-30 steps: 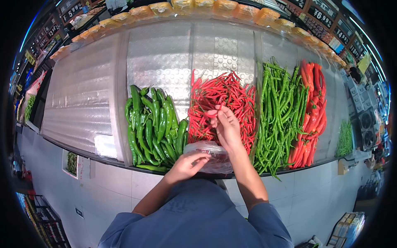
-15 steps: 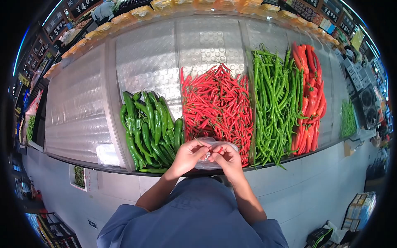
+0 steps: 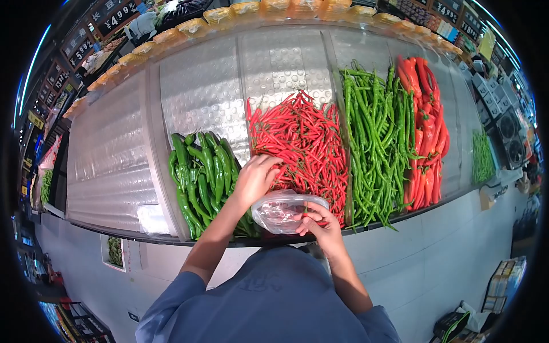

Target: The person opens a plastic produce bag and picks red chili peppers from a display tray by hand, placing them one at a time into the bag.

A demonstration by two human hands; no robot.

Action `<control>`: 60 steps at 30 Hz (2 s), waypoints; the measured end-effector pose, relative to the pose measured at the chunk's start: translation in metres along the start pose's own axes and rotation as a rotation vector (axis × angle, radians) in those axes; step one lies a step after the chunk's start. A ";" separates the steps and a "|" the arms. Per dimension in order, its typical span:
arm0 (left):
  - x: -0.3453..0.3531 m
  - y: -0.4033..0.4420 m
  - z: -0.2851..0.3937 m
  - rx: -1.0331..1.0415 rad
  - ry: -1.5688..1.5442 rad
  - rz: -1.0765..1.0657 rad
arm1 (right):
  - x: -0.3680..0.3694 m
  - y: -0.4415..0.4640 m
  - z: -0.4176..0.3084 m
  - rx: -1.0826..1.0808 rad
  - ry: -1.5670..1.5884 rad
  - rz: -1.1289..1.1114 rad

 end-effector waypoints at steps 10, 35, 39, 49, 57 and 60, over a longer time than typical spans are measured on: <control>0.027 0.019 -0.048 0.254 0.444 -0.075 | -0.018 -0.029 0.041 0.011 0.061 0.013; -0.006 -0.060 0.038 -0.584 -1.714 0.083 | -0.005 -0.016 0.017 0.028 0.421 -0.045; -0.007 -0.070 0.043 -0.573 -1.607 0.025 | -0.005 -0.006 0.002 0.036 0.388 -0.041; 0.016 -0.095 0.058 -0.435 -1.170 0.020 | 0.036 0.007 0.009 -0.025 0.091 0.059; -0.010 -0.115 0.038 -0.198 -0.027 0.159 | 0.013 0.007 0.034 -0.009 -0.182 -0.044; 0.005 -0.124 0.018 -0.392 -0.088 0.104 | 0.013 0.022 0.040 -0.088 -0.542 -0.091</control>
Point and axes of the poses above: each hand's wrist, its own y-axis towards the middle knuckle, its own x-axis out of the palm, z = x × y, the point moved 2 cm from there along y, towards the middle knuckle, and after that the axes turned 12 degrees about -y, right-handed, at the moved point
